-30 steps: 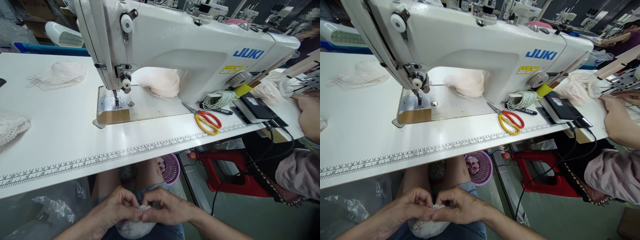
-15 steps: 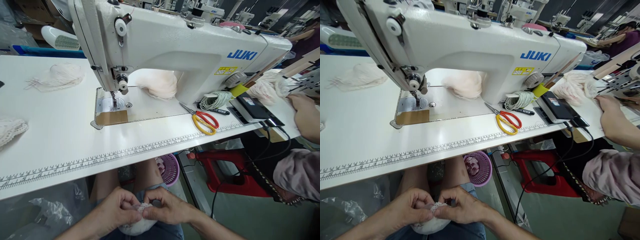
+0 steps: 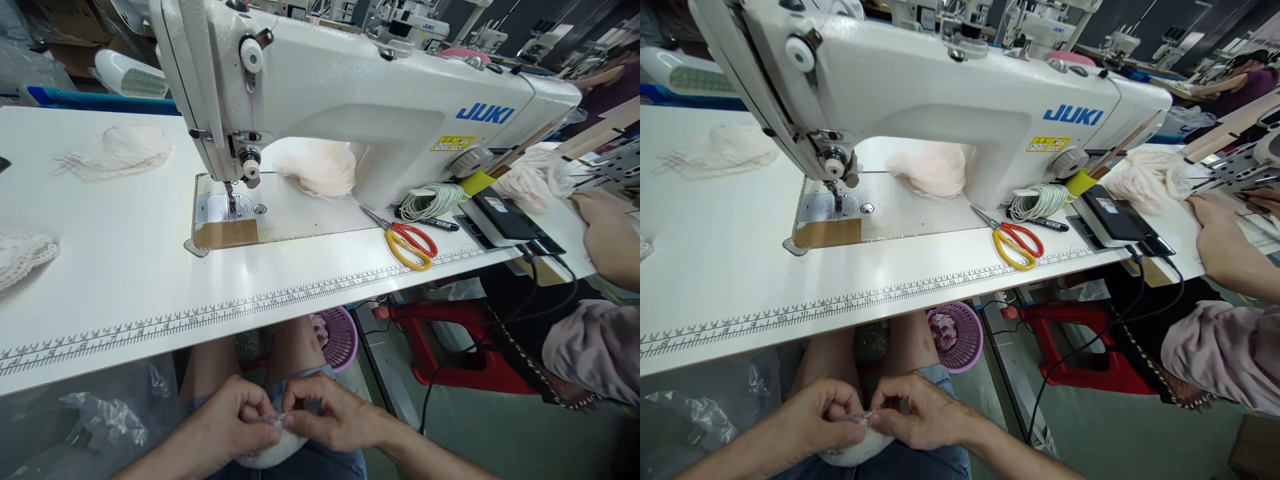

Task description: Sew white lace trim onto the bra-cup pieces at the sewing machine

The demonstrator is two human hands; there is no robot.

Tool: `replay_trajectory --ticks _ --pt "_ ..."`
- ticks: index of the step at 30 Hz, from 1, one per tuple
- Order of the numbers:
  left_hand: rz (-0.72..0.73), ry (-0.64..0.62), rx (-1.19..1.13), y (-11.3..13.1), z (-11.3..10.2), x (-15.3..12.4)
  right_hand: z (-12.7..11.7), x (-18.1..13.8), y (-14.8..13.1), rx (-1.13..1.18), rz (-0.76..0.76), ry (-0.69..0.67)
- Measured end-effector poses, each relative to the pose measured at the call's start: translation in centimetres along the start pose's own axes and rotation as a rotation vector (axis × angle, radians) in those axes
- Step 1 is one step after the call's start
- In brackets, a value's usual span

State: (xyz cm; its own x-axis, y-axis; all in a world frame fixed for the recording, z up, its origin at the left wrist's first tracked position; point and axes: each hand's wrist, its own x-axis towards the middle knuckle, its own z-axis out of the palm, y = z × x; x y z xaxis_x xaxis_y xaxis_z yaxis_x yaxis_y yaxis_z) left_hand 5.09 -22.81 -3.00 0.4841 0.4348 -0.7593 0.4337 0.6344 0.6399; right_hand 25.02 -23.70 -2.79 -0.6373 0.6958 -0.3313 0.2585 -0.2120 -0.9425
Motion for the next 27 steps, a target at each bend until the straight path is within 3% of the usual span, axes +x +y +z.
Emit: replay_trajectory --ticks 5,10,16,27 --pt "0.007 0.008 -0.091 -0.5 0.2 0.4 0.1 0.0 -0.2 -0.064 0.000 0.008" --pt "0.016 -0.015 -0.034 0.3 0.7 1.0 -0.2 -0.4 -0.3 -0.173 -0.005 0.050" --pt "-0.023 -0.006 -0.015 1.0 0.8 0.9 -0.9 -1.1 -0.1 -0.148 0.029 0.043" --pt "0.065 -0.156 -0.080 0.5 0.7 1.3 -0.5 -1.6 0.8 -0.146 -0.098 0.130"
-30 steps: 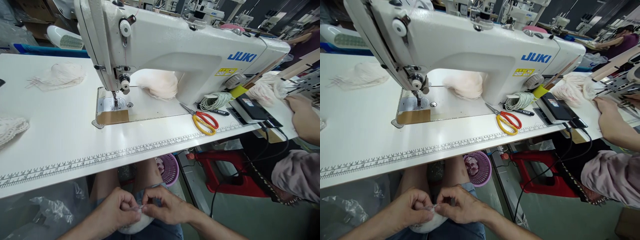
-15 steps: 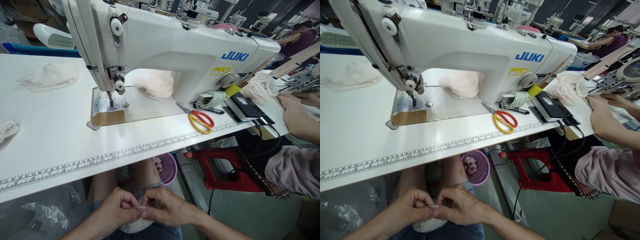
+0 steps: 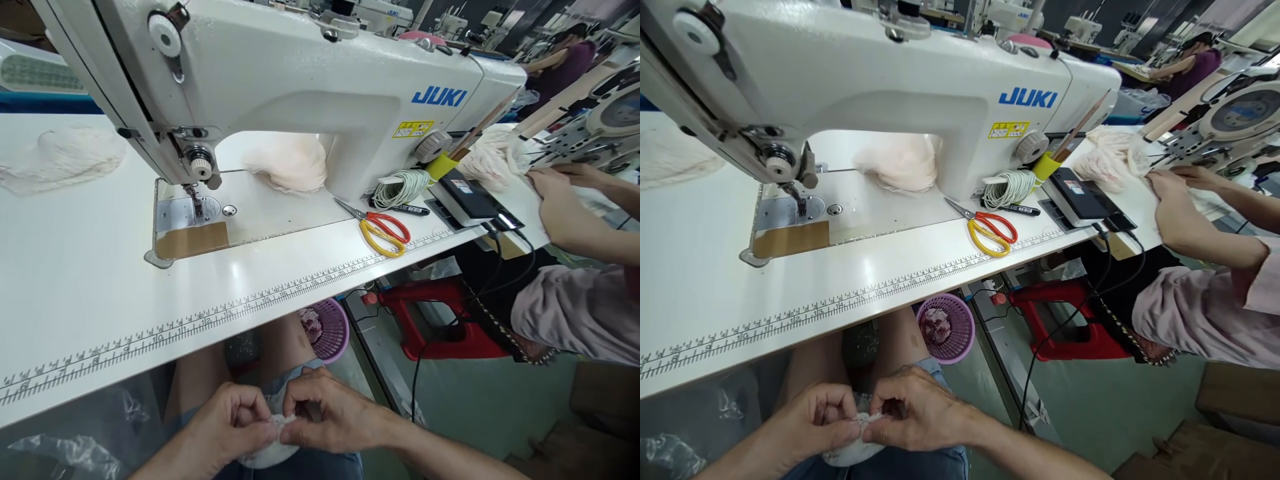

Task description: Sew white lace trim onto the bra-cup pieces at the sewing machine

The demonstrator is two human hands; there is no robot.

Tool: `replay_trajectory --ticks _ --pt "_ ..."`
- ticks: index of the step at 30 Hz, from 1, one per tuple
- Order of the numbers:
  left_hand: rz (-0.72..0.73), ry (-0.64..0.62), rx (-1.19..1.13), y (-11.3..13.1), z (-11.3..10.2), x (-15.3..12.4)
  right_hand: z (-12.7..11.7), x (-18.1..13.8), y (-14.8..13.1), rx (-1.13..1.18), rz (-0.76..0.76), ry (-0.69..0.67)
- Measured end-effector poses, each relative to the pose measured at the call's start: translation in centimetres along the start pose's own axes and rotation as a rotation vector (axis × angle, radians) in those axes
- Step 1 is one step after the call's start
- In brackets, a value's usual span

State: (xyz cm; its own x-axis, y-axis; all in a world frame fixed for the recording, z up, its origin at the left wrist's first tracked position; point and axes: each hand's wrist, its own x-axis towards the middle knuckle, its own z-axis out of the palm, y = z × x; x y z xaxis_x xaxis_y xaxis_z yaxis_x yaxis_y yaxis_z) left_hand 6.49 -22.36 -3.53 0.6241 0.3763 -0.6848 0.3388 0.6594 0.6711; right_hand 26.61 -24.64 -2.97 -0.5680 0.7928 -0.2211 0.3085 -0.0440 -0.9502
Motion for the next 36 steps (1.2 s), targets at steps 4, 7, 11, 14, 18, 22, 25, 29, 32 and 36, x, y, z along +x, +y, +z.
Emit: replay_trajectory --ticks 4,7,11,14,18,22,25,29,32,36 --pt "-0.036 0.023 -0.037 0.2 0.2 -0.2 -0.1 0.0 -0.2 0.056 0.061 -0.012" --pt "-0.062 0.059 -0.041 0.4 0.4 -0.4 -0.3 0.0 -0.5 0.121 0.132 -0.055" --pt "-0.090 0.090 0.012 0.7 0.5 -0.6 -0.3 0.2 -0.5 0.176 0.178 -0.090" --pt "-0.094 0.076 0.016 0.5 0.5 -0.6 0.0 0.3 -0.4 0.252 0.206 -0.091" --pt "-0.076 0.099 0.033 0.3 0.5 -0.7 0.3 0.4 -0.3 0.309 0.238 -0.090" --pt "-0.074 0.065 0.065 0.8 0.4 -1.0 0.2 0.4 -0.4 0.302 0.239 -0.088" --pt "-0.074 0.086 0.134 0.7 0.3 -1.1 0.2 0.4 -0.3 0.293 0.237 -0.077" --pt "-0.069 0.163 0.159 0.1 0.1 -1.0 0.4 0.4 0.0 0.271 0.215 -0.073" --pt "-0.065 0.115 0.154 0.3 0.1 -1.1 0.4 0.4 0.3 0.239 0.192 -0.080" --pt "-0.059 0.105 0.206 1.3 0.2 -1.4 0.4 0.5 0.5 0.225 0.157 -0.076"
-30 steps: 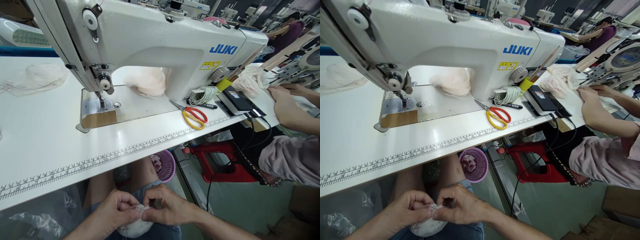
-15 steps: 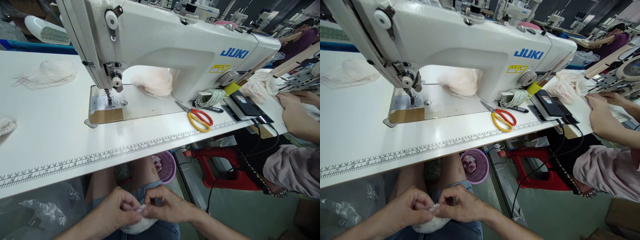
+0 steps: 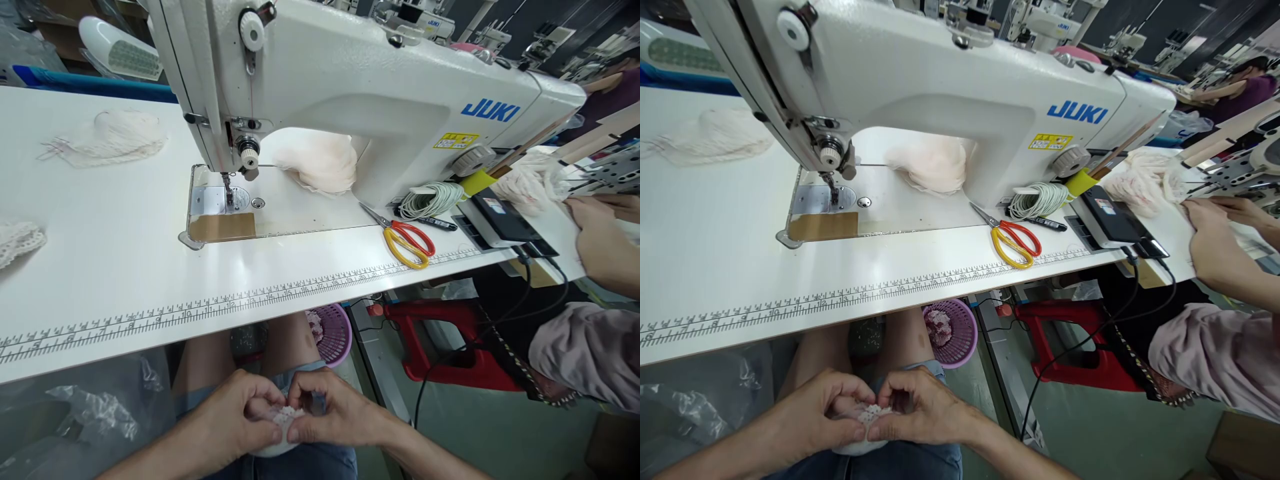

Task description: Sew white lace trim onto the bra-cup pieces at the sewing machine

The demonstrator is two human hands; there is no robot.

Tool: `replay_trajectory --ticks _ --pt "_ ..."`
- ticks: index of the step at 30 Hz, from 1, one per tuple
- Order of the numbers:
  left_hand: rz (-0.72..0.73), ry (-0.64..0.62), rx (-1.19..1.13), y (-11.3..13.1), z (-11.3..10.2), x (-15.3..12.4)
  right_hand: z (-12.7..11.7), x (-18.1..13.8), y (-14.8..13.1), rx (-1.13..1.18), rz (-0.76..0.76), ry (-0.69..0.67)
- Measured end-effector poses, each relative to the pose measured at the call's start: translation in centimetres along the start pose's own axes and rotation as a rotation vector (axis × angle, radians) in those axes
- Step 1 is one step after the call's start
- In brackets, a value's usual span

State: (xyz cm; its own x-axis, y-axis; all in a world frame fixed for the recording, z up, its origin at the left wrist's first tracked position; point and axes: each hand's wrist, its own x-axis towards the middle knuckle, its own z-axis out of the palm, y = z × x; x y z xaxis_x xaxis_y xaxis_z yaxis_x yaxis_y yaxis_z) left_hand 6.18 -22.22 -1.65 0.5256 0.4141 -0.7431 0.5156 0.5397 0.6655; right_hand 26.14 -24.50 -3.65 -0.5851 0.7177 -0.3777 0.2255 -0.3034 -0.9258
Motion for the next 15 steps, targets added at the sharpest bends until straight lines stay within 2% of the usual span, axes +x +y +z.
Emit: replay_trajectory --ticks 5,11,15 --pt "0.044 -0.036 0.004 0.4 -0.2 -0.2 0.2 0.3 -0.3 0.037 -0.022 -0.010" --pt "0.085 -0.095 0.007 -0.3 -0.5 -0.5 1.1 0.7 0.0 0.159 0.057 -0.062" --pt "0.040 -0.083 -0.039 -0.9 -0.8 -0.6 1.4 0.9 -0.1 0.205 0.120 -0.056"
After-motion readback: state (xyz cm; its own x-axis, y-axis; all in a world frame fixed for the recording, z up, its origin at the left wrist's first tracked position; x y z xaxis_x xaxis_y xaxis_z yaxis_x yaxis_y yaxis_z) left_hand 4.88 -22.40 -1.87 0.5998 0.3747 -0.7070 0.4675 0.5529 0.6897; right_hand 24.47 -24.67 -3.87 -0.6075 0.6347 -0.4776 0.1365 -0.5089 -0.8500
